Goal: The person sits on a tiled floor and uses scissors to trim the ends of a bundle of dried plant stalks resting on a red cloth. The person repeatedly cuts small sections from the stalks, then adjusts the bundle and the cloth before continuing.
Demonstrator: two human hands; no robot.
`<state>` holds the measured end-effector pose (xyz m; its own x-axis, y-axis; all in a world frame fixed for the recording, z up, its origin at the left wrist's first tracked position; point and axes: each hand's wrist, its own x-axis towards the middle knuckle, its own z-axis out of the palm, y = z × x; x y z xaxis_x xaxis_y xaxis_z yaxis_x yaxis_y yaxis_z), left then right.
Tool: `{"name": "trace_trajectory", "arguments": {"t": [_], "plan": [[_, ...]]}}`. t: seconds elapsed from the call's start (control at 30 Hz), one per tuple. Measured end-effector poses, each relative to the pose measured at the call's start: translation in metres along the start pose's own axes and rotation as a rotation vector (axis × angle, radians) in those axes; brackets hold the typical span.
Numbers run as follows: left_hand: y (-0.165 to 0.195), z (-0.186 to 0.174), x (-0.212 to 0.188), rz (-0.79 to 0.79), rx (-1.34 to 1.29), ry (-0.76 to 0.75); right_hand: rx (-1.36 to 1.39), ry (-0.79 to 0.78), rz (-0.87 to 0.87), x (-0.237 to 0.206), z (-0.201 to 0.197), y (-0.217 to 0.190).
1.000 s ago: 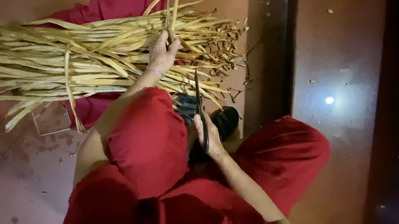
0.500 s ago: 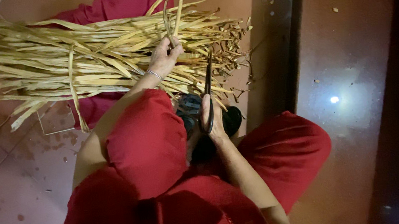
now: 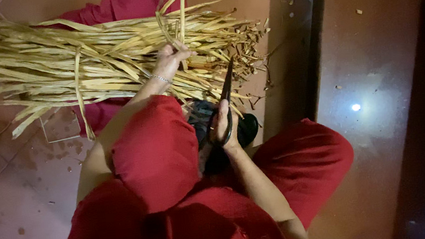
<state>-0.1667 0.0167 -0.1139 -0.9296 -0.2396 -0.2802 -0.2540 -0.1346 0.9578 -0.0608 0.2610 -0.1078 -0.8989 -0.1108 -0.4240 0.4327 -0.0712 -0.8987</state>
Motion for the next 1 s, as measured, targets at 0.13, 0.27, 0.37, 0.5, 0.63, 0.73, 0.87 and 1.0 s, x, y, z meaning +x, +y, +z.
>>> {"name": "trace_trajectory", "arguments": {"t": [0.13,0.27,0.37,0.5,0.63,0.73,0.87,1.0], "plan": [[-0.009,-0.01,0.005,-0.124,0.079,0.088,-0.366,0.082,-0.41,0.008,-0.01,0.005],[-0.018,-0.014,0.01,0.036,-0.163,0.006,-0.217,-0.052,-0.399,0.007,-0.01,0.011],[-0.017,-0.017,0.009,0.04,-0.195,0.001,0.137,-0.227,0.061,0.007,-0.002,0.011],[0.001,-0.012,0.002,0.043,-0.243,0.004,-0.181,-0.189,0.293,0.002,0.005,0.001],[0.031,-0.003,-0.008,-0.011,-0.203,-0.063,-0.04,-0.249,0.312,-0.005,0.0,-0.016],[0.054,0.001,-0.019,-0.013,-0.031,-0.137,0.04,-0.314,0.262,-0.004,-0.004,-0.023],[0.07,0.01,-0.024,-0.183,0.474,-0.067,0.012,-0.286,0.285,-0.002,-0.004,-0.013],[0.066,0.01,-0.012,-0.056,0.819,-0.078,0.024,-0.302,0.105,-0.005,-0.003,0.01]]}}
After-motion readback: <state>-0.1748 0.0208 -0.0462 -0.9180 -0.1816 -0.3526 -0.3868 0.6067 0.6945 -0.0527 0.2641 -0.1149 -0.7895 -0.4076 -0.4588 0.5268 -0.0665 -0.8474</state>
